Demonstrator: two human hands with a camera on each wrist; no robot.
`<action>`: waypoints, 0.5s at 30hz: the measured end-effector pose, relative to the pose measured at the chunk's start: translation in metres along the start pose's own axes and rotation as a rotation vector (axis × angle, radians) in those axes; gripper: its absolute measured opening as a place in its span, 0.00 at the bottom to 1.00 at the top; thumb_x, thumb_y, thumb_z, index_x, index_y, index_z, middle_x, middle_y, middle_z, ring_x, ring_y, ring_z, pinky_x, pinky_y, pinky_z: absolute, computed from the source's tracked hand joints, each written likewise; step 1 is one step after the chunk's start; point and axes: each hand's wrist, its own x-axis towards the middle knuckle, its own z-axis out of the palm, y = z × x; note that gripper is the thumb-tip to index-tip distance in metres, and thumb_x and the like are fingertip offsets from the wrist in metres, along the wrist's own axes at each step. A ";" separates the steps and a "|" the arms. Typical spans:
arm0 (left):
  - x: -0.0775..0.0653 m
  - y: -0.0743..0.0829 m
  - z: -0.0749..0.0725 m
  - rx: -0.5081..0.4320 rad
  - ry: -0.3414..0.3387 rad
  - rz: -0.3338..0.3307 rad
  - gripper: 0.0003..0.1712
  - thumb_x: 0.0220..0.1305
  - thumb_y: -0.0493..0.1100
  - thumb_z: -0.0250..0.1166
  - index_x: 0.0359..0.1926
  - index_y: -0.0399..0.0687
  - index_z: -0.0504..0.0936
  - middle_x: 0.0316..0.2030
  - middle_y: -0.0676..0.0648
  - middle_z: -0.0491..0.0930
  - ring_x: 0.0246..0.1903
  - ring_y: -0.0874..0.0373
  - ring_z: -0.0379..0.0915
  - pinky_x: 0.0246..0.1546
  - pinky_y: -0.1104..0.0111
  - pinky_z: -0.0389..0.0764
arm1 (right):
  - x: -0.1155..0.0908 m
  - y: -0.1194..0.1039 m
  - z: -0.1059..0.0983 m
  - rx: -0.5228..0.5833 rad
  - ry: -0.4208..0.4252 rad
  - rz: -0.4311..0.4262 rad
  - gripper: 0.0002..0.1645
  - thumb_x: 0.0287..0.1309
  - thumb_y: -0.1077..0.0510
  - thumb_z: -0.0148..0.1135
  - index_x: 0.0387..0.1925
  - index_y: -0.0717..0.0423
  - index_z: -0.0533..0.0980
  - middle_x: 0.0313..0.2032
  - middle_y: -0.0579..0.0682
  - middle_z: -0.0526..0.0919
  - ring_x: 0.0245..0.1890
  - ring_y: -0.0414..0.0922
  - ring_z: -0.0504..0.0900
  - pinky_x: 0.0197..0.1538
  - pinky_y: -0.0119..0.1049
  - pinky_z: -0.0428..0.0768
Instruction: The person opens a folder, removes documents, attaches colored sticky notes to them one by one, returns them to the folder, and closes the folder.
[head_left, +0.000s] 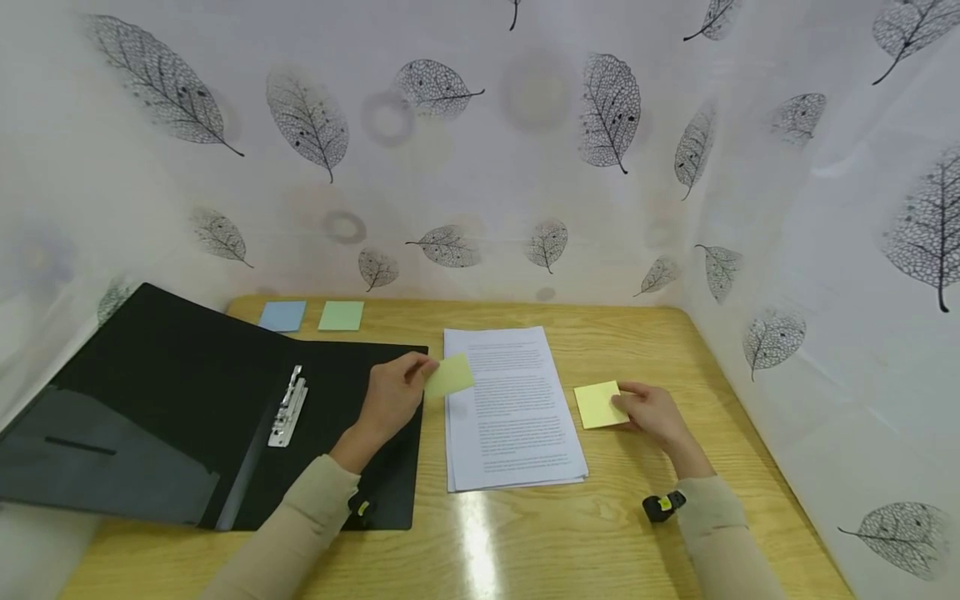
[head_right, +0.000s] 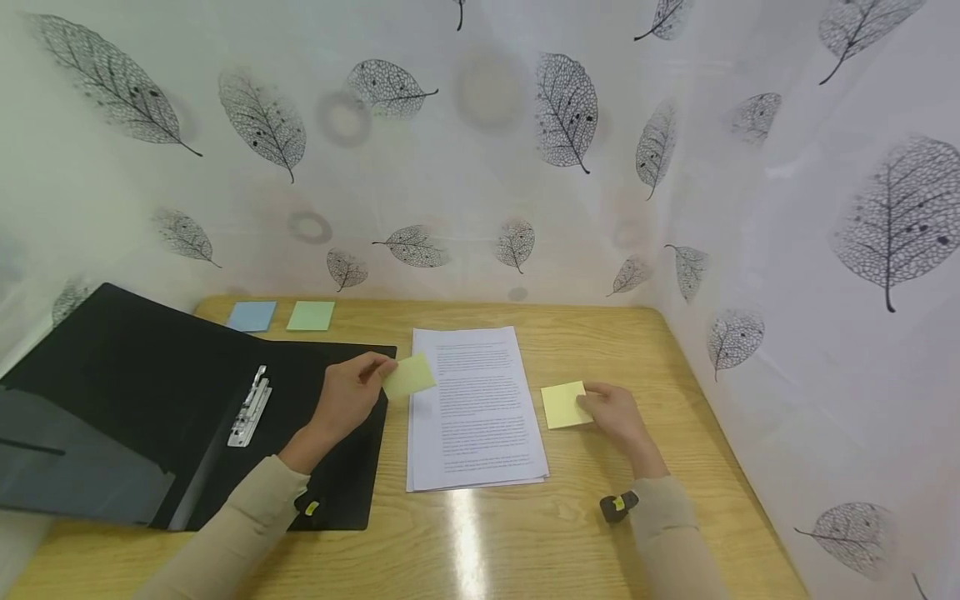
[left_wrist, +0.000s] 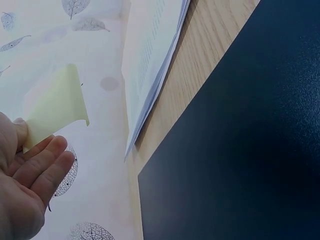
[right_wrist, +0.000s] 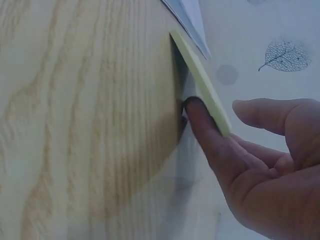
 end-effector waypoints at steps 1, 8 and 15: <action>0.000 0.001 0.000 -0.001 -0.001 0.001 0.10 0.74 0.41 0.68 0.44 0.37 0.90 0.35 0.41 0.91 0.24 0.59 0.80 0.26 0.71 0.79 | -0.002 -0.001 -0.002 -0.038 0.019 -0.006 0.35 0.79 0.56 0.55 0.76 0.74 0.62 0.67 0.77 0.74 0.49 0.50 0.89 0.49 0.43 0.90; 0.000 0.004 0.001 -0.007 0.000 0.016 0.10 0.74 0.41 0.68 0.44 0.37 0.90 0.34 0.41 0.91 0.22 0.61 0.78 0.24 0.72 0.78 | -0.008 -0.003 -0.014 -0.156 0.096 -0.091 0.32 0.78 0.57 0.56 0.70 0.78 0.67 0.58 0.76 0.82 0.49 0.62 0.90 0.48 0.45 0.91; 0.000 0.006 0.008 -0.005 0.011 0.044 0.10 0.74 0.42 0.68 0.43 0.40 0.90 0.32 0.44 0.91 0.21 0.64 0.75 0.24 0.73 0.76 | -0.006 -0.021 0.002 -0.034 0.043 -0.135 0.31 0.78 0.57 0.58 0.70 0.77 0.68 0.61 0.76 0.80 0.50 0.58 0.91 0.51 0.42 0.90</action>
